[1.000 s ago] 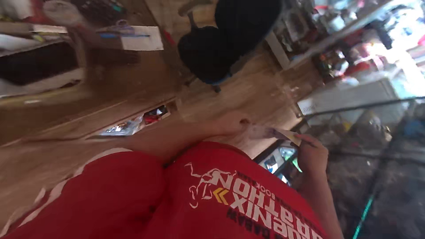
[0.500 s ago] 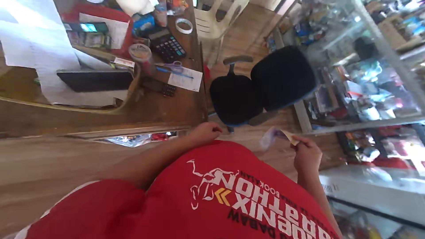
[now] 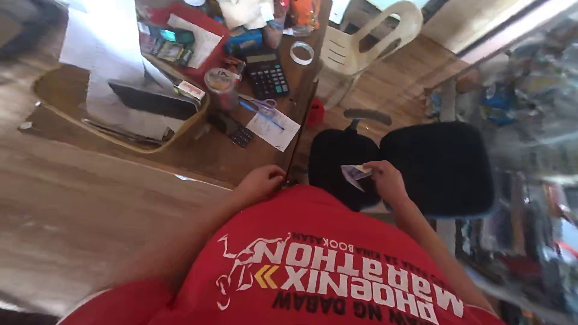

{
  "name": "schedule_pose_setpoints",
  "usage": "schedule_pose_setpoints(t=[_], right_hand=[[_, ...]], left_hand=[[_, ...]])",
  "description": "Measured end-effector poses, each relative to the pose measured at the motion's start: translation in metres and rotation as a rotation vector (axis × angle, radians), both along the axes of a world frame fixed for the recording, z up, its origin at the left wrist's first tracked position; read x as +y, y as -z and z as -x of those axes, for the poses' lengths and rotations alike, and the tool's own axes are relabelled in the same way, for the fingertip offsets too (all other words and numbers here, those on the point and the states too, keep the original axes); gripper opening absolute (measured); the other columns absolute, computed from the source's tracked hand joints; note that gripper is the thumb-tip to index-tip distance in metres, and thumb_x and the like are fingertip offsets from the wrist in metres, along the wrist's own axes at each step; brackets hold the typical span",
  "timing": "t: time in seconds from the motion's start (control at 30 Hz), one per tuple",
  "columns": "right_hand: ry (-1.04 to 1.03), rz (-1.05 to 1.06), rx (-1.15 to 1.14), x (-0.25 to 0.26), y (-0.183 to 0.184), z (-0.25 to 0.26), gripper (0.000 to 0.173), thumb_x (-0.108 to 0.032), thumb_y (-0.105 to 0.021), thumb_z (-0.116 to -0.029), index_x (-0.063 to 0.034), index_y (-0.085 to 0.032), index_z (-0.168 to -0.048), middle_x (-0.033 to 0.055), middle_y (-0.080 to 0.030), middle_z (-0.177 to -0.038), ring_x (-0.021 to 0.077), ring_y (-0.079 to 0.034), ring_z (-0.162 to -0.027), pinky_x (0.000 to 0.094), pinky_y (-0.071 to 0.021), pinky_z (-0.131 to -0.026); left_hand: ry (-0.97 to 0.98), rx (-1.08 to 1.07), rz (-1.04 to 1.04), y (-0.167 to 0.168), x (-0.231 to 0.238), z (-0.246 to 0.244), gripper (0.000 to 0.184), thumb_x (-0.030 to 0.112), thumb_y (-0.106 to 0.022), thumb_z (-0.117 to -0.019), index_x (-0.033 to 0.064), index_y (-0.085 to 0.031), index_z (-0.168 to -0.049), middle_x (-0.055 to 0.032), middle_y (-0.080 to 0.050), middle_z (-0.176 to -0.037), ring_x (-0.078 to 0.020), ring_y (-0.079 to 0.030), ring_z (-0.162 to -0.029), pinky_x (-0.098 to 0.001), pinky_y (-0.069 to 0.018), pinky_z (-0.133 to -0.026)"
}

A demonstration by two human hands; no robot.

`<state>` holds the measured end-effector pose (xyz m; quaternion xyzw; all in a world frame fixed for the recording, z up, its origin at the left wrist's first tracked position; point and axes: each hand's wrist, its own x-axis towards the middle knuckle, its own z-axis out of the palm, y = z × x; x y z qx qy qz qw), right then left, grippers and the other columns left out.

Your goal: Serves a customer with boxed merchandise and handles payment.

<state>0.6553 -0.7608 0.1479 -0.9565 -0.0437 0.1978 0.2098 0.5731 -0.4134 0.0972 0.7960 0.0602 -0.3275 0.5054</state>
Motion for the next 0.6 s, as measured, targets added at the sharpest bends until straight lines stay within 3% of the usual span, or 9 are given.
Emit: schedule_pose_setpoints(t=[0.1,0.2,0.33,0.43,0.5,0.57,0.6], right_hand=[[-0.408,0.186,0.171,0.018,0.030,-0.084,0.039,-0.007,-0.040,-0.1083,-0.0074,-0.058,-0.143,0.0231,-0.059,-0.141,0.0396,-0.055,-0.133,0.0548,-0.0408,-0.114],[-0.666,0.266,0.267,0.047,0.069,-0.138,0.047,-0.009,-0.046,-0.1069,-0.0157,-0.047,-0.154,0.0225,-0.057,-0.143,0.0430,-0.056,-0.131,0.0618,-0.0431,-0.109],[-0.884,0.326,0.302,0.094,0.096,-0.171,0.067,-0.009,-0.053,-0.1041,-0.0270,-0.027,-0.163,0.0283,-0.063,-0.131,0.0514,-0.061,-0.119,0.0682,-0.0471,-0.098],[-0.962,0.309,0.295,0.119,0.109,-0.181,0.071,-0.006,-0.055,-0.1021,-0.0257,-0.025,-0.164,0.0288,-0.060,-0.135,0.0513,-0.059,-0.123,0.0689,-0.0455,-0.100],[-1.006,0.330,0.293,0.129,0.115,-0.184,0.070,-0.006,-0.056,-0.1010,-0.0218,-0.028,-0.163,0.0286,-0.058,-0.139,0.0507,-0.056,-0.127,0.0686,-0.0441,-0.103],[-1.033,0.368,0.287,0.137,0.118,-0.185,0.066,-0.007,-0.055,-0.1022,-0.0198,-0.030,-0.162,0.0280,-0.056,-0.142,0.0497,-0.054,-0.130,0.0682,-0.0433,-0.105],[-1.038,0.381,0.284,0.140,0.120,-0.183,0.064,-0.009,-0.055,-0.1025,-0.0187,-0.031,-0.161,0.0279,-0.056,-0.142,0.0494,-0.054,-0.131,0.0677,-0.0431,-0.105]], left_hand=[[-0.219,0.096,-0.081,0.011,-0.014,-0.003,0.035,0.024,-0.048,-0.1093,0.0041,-0.062,-0.135,-0.0197,-0.064,-0.131,-0.0328,-0.062,-0.121,-0.0535,-0.0462,-0.105],[-0.334,0.138,-0.079,0.006,-0.038,0.002,0.037,0.022,-0.047,-0.1094,0.0022,-0.059,-0.137,-0.0204,-0.064,-0.131,-0.0301,-0.064,-0.117,-0.0488,-0.0481,-0.104],[-0.511,0.153,-0.093,-0.005,-0.056,0.037,0.036,0.021,-0.050,-0.1078,0.0031,-0.059,-0.138,-0.0172,-0.064,-0.131,-0.0243,-0.065,-0.114,-0.0435,-0.0503,-0.103],[-0.753,0.272,-0.182,0.003,-0.063,0.090,0.035,0.020,-0.052,-0.1076,0.0026,-0.059,-0.138,-0.0174,-0.066,-0.126,-0.0251,-0.068,-0.108,-0.0439,-0.0521,-0.099],[-0.829,0.312,-0.240,0.038,-0.069,0.153,0.037,0.022,-0.054,-0.1075,0.0021,-0.059,-0.139,-0.0198,-0.066,-0.128,-0.0298,-0.067,-0.112,-0.0485,-0.0512,-0.101],[-0.807,0.165,-0.401,0.129,-0.081,0.258,0.040,0.035,-0.054,-0.1051,0.0052,-0.066,-0.129,-0.0179,-0.072,-0.115,-0.0312,-0.072,-0.103,-0.0526,-0.0583,-0.089],[-0.811,0.259,-0.451,0.164,-0.089,0.304,0.043,0.042,-0.051,-0.1052,0.0110,-0.066,-0.130,-0.0148,-0.072,-0.117,-0.0312,-0.070,-0.106,-0.0555,-0.0557,-0.092]])
